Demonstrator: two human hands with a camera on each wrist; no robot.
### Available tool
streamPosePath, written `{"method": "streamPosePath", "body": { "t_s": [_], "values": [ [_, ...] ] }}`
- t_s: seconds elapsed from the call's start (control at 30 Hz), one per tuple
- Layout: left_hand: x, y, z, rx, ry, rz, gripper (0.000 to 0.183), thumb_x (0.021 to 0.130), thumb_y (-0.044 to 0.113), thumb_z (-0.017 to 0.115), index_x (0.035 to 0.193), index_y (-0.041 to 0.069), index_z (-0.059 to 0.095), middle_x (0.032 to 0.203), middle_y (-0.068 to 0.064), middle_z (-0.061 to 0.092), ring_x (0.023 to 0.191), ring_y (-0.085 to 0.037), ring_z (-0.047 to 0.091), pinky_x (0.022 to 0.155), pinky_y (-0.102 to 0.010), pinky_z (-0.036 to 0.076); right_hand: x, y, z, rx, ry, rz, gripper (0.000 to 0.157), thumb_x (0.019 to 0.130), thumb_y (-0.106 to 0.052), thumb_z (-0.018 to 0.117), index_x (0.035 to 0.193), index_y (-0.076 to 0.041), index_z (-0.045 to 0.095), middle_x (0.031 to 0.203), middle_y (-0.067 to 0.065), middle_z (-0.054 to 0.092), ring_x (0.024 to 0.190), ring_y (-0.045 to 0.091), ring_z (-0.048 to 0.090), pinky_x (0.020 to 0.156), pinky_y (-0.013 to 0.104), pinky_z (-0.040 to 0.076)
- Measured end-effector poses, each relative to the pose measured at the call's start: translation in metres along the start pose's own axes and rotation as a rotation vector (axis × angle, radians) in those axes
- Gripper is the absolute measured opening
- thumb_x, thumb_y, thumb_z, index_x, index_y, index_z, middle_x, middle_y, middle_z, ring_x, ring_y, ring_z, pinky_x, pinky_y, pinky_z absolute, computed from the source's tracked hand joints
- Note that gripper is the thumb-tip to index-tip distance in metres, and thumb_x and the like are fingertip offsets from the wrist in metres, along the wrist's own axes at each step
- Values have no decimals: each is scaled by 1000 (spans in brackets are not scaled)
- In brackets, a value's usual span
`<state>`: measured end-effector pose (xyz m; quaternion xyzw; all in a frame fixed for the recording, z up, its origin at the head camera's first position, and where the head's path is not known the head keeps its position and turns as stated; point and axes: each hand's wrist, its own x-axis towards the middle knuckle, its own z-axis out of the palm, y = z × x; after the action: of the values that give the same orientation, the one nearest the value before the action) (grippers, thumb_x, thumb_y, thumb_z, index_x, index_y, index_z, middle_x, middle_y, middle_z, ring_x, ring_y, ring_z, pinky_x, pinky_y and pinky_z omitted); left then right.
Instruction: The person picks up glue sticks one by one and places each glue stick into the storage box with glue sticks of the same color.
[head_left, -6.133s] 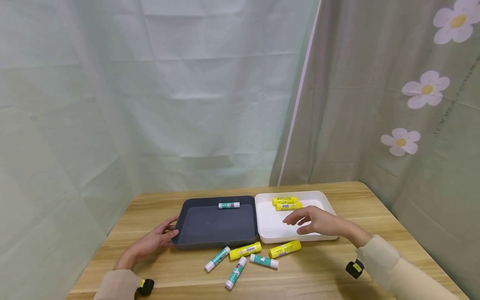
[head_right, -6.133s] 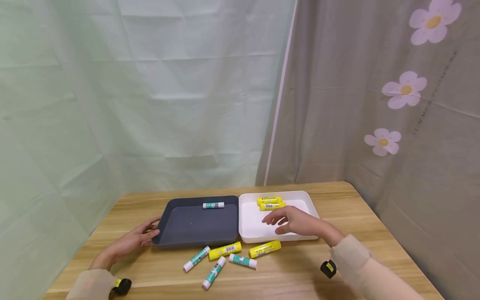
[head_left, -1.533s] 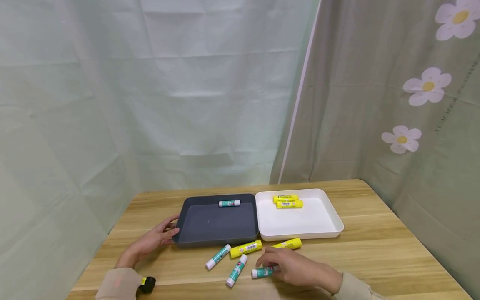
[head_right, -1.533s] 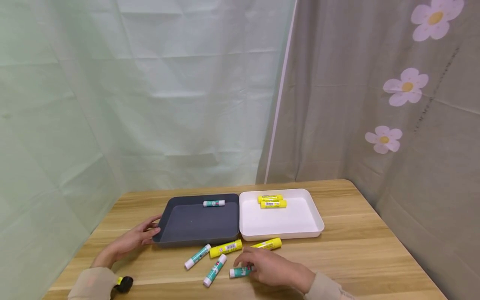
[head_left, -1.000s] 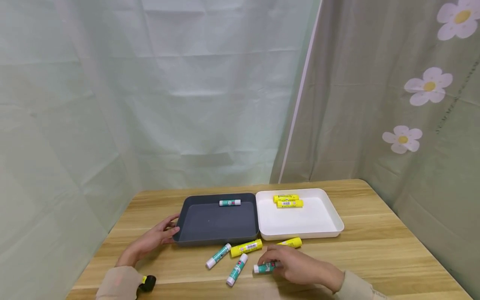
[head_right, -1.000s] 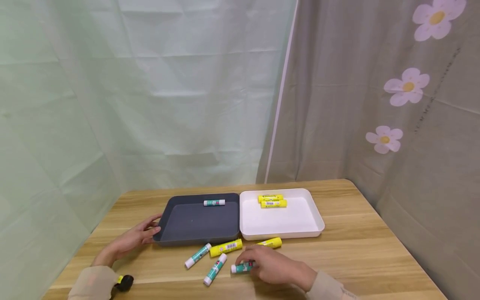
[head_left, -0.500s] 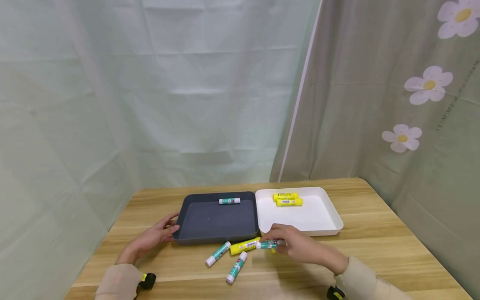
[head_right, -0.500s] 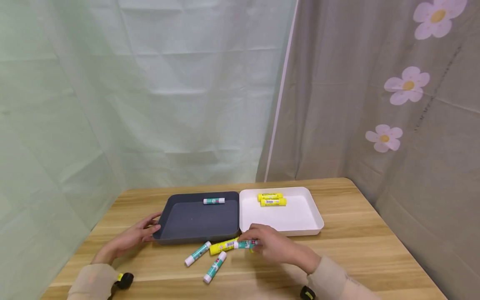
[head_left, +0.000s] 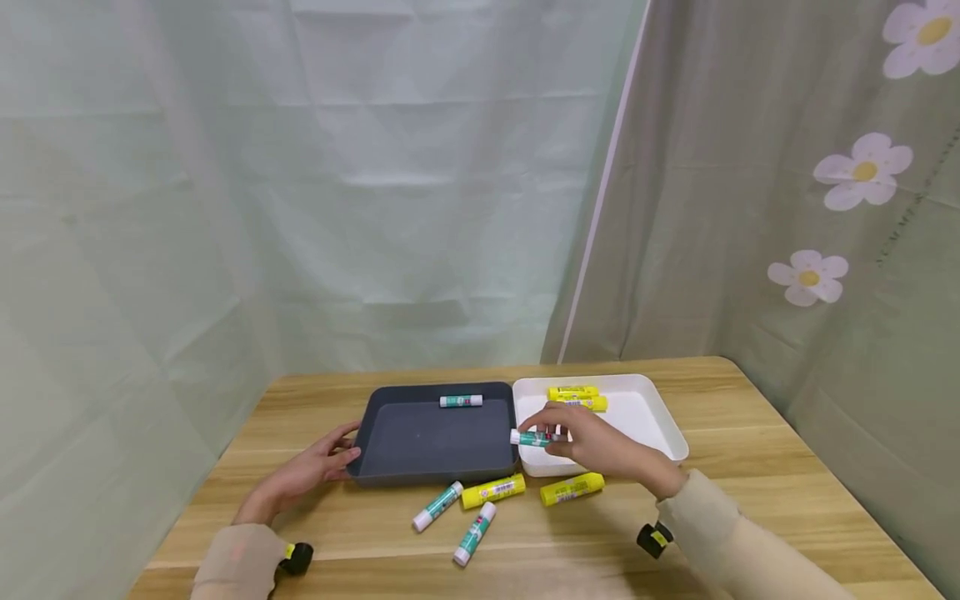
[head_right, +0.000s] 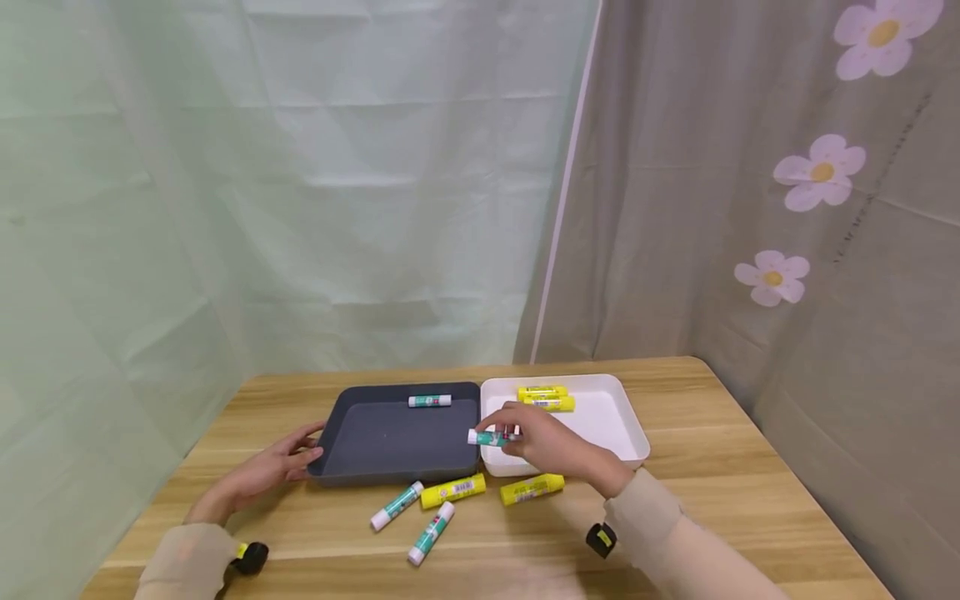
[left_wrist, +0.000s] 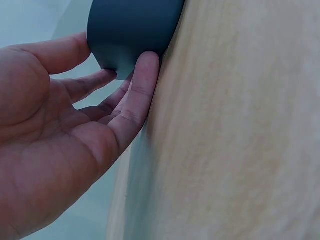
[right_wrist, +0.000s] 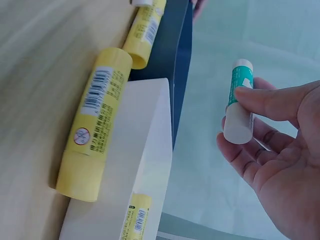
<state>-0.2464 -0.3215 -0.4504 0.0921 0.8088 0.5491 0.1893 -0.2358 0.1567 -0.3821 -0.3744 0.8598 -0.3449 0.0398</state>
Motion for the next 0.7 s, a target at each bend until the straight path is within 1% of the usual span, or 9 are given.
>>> {"method": "streamPosePath", "body": {
  "t_s": [0.13,0.3,0.43,0.57,0.7],
  "values": [
    [0,-1,0,0,-4,2,70,112,22,51,166,1,12,153,-34,26,137,-47,43,107,-53,49,6,2,-2,8,12,-12,42,93,9,71,128,-15,73,101,-5,65,90,13,56,78,29,53],
    [0,-2,0,5,-9,2,70,112,23,50,166,1,11,152,-35,25,139,-49,40,108,-53,49,16,1,-3,6,14,0,43,92,10,72,128,-15,73,98,-5,63,87,13,57,77,28,54],
    [0,-1,0,11,-6,-1,70,112,23,50,166,1,11,152,-35,26,138,-48,42,107,-54,49,27,1,-3,4,10,-10,44,92,11,71,128,-14,73,98,-2,64,86,13,57,76,28,54],
    [-1,0,0,11,-2,-4,70,112,23,51,166,1,12,152,-35,26,138,-48,43,108,-53,49,40,1,-3,13,8,-37,42,92,11,71,127,-11,73,98,0,65,87,14,57,76,28,55],
    [-1,1,1,7,1,-5,70,112,23,51,166,1,12,151,-35,27,137,-47,44,108,-53,49,54,1,-3,21,-5,-34,40,93,11,70,128,-10,73,98,0,65,89,14,57,76,28,54]
  ]
}}
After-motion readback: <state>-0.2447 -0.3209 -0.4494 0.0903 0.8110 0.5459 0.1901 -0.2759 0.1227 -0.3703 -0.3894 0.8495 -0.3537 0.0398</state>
